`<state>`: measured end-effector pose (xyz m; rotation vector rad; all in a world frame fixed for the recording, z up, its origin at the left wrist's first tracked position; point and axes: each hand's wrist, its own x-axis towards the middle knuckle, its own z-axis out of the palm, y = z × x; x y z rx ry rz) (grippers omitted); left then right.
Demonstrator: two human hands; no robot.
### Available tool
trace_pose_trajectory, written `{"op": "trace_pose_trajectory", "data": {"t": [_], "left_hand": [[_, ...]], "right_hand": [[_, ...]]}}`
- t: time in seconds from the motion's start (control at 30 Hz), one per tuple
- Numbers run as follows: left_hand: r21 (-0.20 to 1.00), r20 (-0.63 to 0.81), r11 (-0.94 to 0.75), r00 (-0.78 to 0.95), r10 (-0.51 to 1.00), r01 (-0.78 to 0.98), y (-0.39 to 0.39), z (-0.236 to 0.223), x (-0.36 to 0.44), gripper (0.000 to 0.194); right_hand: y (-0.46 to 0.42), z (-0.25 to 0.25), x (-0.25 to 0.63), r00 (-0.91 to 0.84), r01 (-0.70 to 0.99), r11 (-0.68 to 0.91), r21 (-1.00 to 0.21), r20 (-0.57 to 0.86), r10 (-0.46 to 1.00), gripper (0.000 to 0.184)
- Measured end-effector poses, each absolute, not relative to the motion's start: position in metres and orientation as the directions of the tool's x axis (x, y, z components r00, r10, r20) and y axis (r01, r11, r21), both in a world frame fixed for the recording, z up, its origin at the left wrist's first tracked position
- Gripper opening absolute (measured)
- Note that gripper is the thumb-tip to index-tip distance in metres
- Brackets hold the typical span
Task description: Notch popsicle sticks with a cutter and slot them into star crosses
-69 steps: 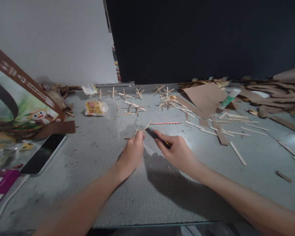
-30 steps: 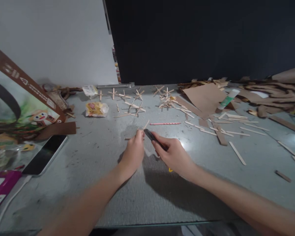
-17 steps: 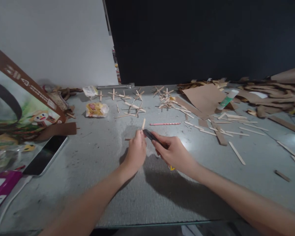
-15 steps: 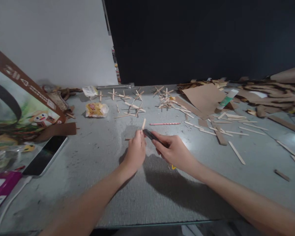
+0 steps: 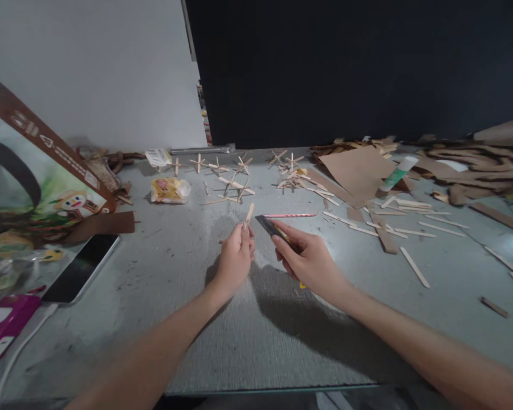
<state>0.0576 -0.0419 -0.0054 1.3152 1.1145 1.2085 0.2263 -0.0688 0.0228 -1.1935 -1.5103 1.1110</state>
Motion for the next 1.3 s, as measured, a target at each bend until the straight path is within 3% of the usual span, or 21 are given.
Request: {"op": "trace_pose_trajectory", "data": {"t": [0.27, 0.5, 0.83, 1.3], "left_hand": [[0.981, 0.002, 0.06, 0.312, 0.95, -0.187, -0.044, 0.004, 0.059, 0.054], [0.976, -0.061, 0.159, 0.51, 0.858, -0.151, -0.049, 0.004, 0.058, 0.05], [0.979, -0.056, 0.156, 0.556, 0.83, -0.134, -0.048, 0.004, 0.056, 0.048], [0.902, -0.139, 0.34, 0.564, 0.814, -0.267, -0.047, 0.008, 0.057, 0.033]], "right_hand": [[-0.056, 0.019, 0.233, -0.023, 0.126, 0.17, -0.977, 0.168, 0.985, 0.044], [-0.052, 0.02, 0.237, -0.006, 0.079, 0.09, -0.993, 0.09, 0.996, 0.047], [-0.052, 0.021, 0.238, -0.016, 0.107, 0.09, -0.99, 0.089, 0.996, 0.044], [-0.047, 0.018, 0.241, -0.023, 0.101, 0.113, -0.988, 0.111, 0.994, 0.048]]}}
